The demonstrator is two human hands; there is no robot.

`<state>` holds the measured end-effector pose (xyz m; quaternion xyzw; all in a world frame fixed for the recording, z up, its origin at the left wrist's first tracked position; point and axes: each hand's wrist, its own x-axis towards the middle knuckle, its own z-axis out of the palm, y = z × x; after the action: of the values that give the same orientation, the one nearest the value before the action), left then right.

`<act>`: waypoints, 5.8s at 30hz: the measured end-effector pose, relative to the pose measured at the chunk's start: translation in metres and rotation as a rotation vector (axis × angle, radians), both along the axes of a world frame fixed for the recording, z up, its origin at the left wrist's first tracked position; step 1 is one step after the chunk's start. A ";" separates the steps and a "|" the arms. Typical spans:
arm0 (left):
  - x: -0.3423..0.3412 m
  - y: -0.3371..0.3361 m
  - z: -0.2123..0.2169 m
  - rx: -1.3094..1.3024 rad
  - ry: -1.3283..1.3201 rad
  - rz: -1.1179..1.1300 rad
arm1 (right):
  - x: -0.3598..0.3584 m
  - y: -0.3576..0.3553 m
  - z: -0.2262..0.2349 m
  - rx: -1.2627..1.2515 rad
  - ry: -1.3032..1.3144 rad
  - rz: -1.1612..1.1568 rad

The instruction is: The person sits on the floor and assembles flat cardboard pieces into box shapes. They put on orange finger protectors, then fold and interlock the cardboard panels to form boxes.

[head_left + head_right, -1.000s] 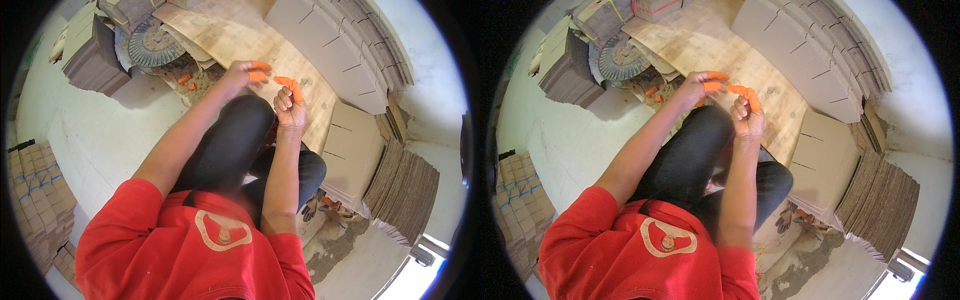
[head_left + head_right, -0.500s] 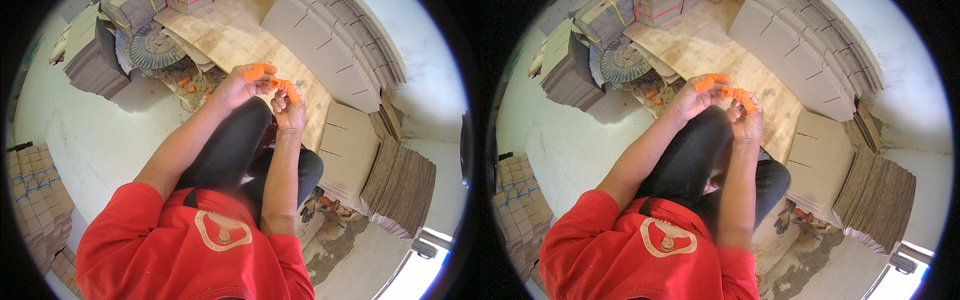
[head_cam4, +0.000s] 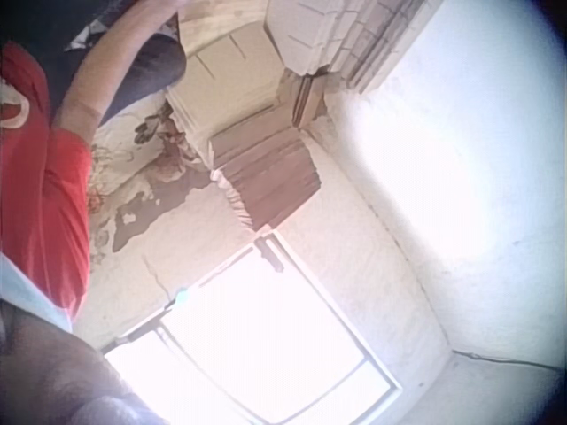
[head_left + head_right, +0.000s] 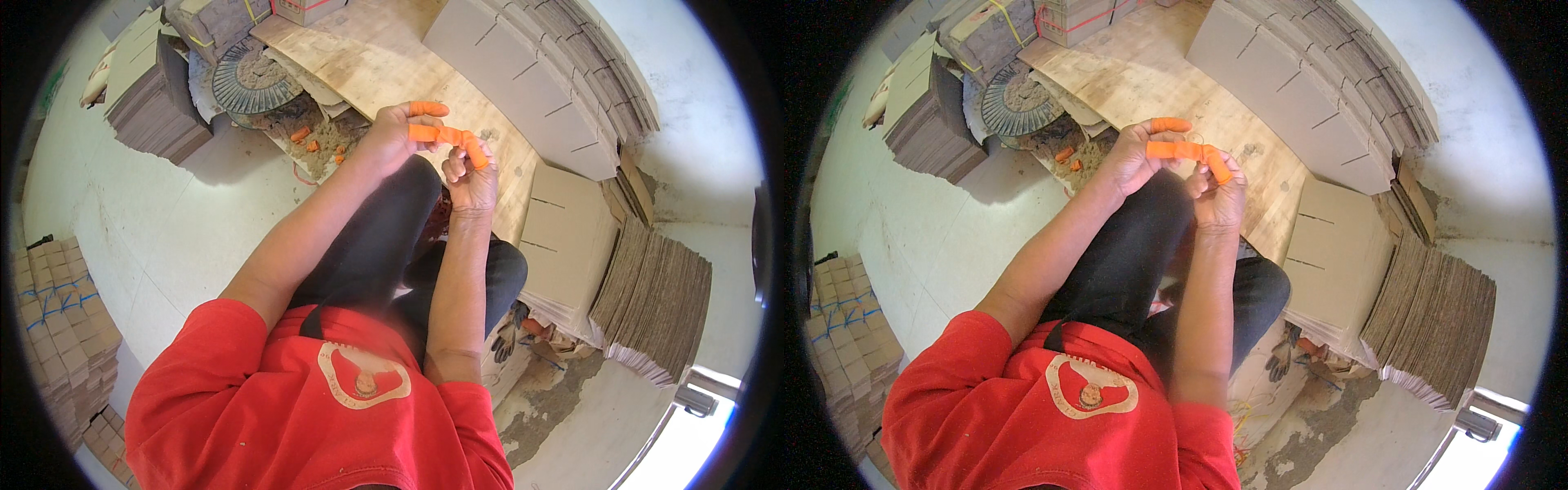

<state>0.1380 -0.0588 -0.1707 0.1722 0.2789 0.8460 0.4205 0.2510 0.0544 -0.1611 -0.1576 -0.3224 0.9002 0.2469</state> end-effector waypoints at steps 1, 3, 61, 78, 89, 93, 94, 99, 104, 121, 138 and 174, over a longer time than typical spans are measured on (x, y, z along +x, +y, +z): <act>-0.001 -0.001 0.001 -0.005 0.016 0.009 | 0.001 0.001 0.000 -0.002 0.010 -0.028; -0.004 -0.005 0.005 -0.016 0.049 0.028 | 0.003 0.005 0.001 -0.007 0.030 -0.082; 0.010 -0.097 0.059 -0.742 0.754 0.286 | -0.007 -0.117 0.012 -0.035 0.248 0.422; 0.033 -0.115 0.081 -0.715 1.523 0.803 | -0.001 -0.140 0.033 0.892 -0.076 0.412; 0.089 -0.088 0.084 -0.788 1.663 0.587 | 0.011 -0.092 -0.004 -0.627 0.466 0.497; 0.094 -0.077 0.062 -0.738 1.381 0.480 | 0.017 -0.055 -0.022 -0.627 0.412 0.480; 0.094 -0.079 0.066 -0.699 1.244 0.454 | 0.022 -0.052 -0.013 -0.629 0.375 0.425; 0.091 -0.077 0.102 -0.568 1.005 0.627 | 0.027 -0.056 0.001 -0.368 0.287 0.223; 0.090 -0.075 0.088 -0.583 0.888 0.466 | 0.030 -0.075 0.008 -0.252 0.205 0.352; 0.058 -0.105 0.065 -0.424 0.703 0.287 | 0.043 -0.085 -0.005 -0.167 0.228 0.436; 0.058 -0.124 0.079 -0.396 0.720 0.156 | 0.051 -0.108 0.031 0.110 0.124 0.367; 0.063 -0.135 0.107 -0.407 1.030 -0.003 | 0.064 -0.122 0.028 0.032 0.454 0.718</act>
<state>0.2010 -0.1939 -0.0640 0.4794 0.6061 0.5808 0.2559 0.3152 -0.0681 -0.1328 0.1708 -0.3084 0.9357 -0.0151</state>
